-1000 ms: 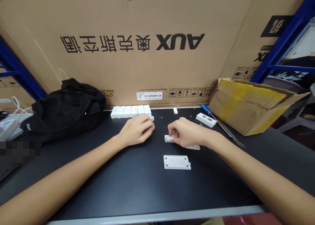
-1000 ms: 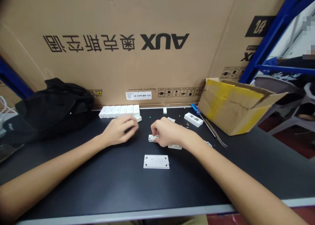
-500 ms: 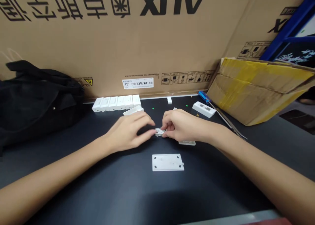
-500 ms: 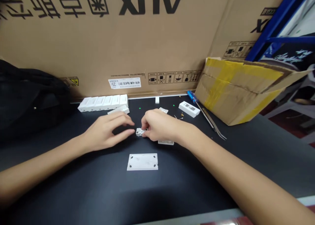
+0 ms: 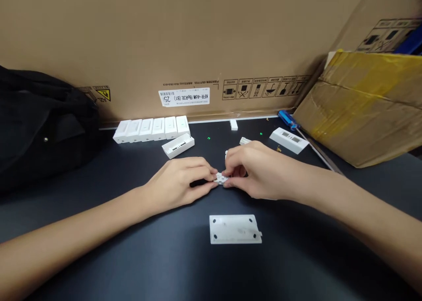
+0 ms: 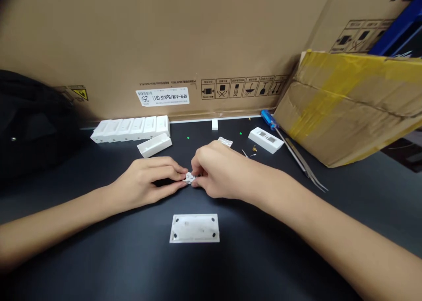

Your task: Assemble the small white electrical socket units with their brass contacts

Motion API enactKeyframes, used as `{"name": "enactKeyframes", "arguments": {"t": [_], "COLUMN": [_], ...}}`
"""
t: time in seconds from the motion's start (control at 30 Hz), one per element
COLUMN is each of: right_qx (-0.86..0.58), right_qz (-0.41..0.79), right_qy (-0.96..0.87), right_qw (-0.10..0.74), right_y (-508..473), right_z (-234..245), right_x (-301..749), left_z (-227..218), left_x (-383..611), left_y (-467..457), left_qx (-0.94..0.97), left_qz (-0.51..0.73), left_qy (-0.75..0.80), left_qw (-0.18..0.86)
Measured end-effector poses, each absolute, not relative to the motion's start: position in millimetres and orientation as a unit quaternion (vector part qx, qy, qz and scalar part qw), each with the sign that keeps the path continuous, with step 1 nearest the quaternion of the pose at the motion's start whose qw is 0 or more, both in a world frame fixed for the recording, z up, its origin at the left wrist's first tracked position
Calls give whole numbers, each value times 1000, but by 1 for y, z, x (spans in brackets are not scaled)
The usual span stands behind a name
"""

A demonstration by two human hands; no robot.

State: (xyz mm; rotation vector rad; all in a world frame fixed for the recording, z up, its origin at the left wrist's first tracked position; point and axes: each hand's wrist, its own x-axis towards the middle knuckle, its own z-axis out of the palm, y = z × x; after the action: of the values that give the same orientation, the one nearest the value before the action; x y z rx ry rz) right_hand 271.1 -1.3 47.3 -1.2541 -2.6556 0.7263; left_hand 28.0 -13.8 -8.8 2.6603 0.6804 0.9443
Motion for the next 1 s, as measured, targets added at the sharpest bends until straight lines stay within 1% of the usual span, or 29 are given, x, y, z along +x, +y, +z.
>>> {"name": "enactKeyframes", "arguments": {"t": [0.13, 0.23, 0.43, 0.6, 0.73, 0.83, 0.9, 1.0], "right_qx": [-413, -412, -345, -298, -302, -331, -362, -409], "right_qz": [276, 284, 208, 180, 177, 240, 316, 448], "right_qy": [-866, -864, -905, -925, -924, -894, -855, -772], "right_qw": [54, 61, 134, 149, 156, 181, 194, 188], "right_y": [1, -1, -10, -13, -16, -18, -20, -21], "right_z": [49, 49, 40, 29, 29, 32, 35, 40], "right_x": [272, 274, 281, 287, 287, 283, 280, 276], "left_z": [-9, -11, -9, -6, -5, -6, -7, -6], "left_x": [30, 31, 30, 27, 26, 28, 28, 28], "left_y": [-6, -1, -2, -4, -6, -8, -9, -11], "left_qx": [923, 925, 918, 915, 914, 909, 903, 896], "left_qz": [277, 270, 307, 324, 340, 370, 396, 422], "left_qy": [238, 233, 198, 186, 178, 169, 159, 137], "left_qw": [124, 134, 157, 151, 130, 91, 56, 7]}}
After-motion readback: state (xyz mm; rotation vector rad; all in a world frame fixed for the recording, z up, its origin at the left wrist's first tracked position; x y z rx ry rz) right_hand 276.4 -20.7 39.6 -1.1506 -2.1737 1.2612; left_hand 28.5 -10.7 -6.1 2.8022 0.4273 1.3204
